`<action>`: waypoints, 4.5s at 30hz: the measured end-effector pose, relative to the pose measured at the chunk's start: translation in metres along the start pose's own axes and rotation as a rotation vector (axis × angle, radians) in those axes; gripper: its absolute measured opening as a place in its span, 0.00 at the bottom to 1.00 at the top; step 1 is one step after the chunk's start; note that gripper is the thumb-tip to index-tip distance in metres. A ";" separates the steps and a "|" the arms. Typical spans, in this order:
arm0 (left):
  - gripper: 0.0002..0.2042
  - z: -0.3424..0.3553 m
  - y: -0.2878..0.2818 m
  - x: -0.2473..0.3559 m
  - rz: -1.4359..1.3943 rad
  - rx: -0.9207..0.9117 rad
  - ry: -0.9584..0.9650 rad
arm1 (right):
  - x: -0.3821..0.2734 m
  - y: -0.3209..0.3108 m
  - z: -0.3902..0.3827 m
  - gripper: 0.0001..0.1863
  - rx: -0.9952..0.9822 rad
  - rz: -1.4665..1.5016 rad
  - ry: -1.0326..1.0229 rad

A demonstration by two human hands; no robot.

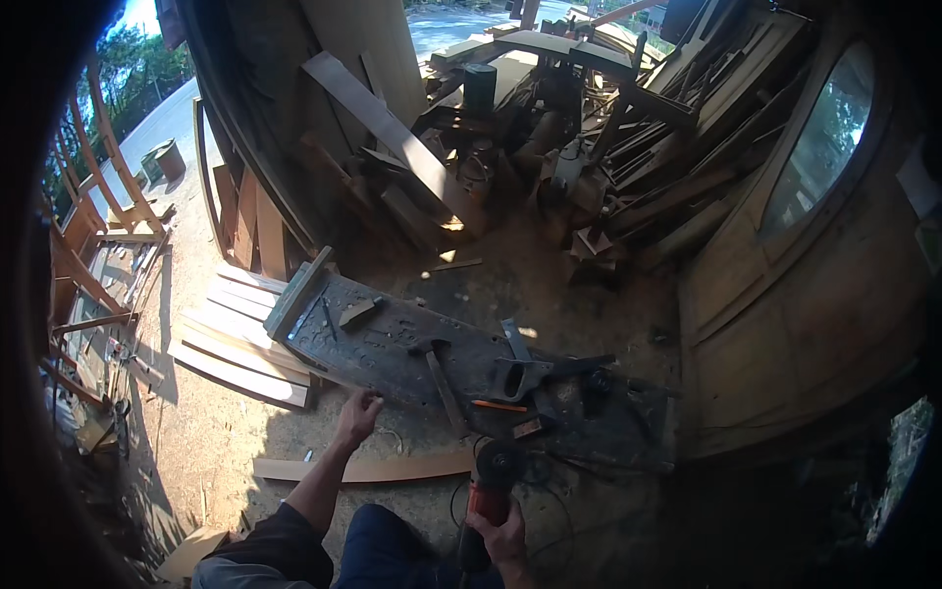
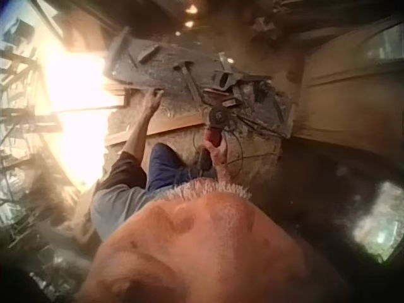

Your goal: The person uses an angle grinder to grind and smooth a small cylindrical part, then marks the part with a pencil. Later, the person walks through a cluttered workshop containing wood scraps and a band saw.

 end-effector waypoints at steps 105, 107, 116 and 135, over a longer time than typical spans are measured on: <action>0.11 0.287 -0.022 0.051 0.210 0.680 -0.004 | -0.190 0.125 0.580 0.27 -0.560 -1.022 0.589; 0.11 0.284 -0.021 0.051 0.186 0.693 -0.010 | -0.190 0.126 0.581 0.27 -0.574 -0.996 0.564; 0.13 0.279 -0.022 0.051 0.174 0.722 -0.006 | -0.187 0.123 0.586 0.27 -0.606 -1.010 0.514; 0.20 0.266 -0.020 0.052 0.336 0.515 0.132 | -0.196 0.120 0.585 0.26 -0.537 -1.060 0.529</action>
Point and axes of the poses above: each hand's wrist, its own z-axis towards the middle knuckle, its own y-axis out of the palm, x = y × z, the point moved 6 cm from there along z, towards the middle knuckle, and after that the axes turned 14 degrees about -z, right-handed, at the moved point
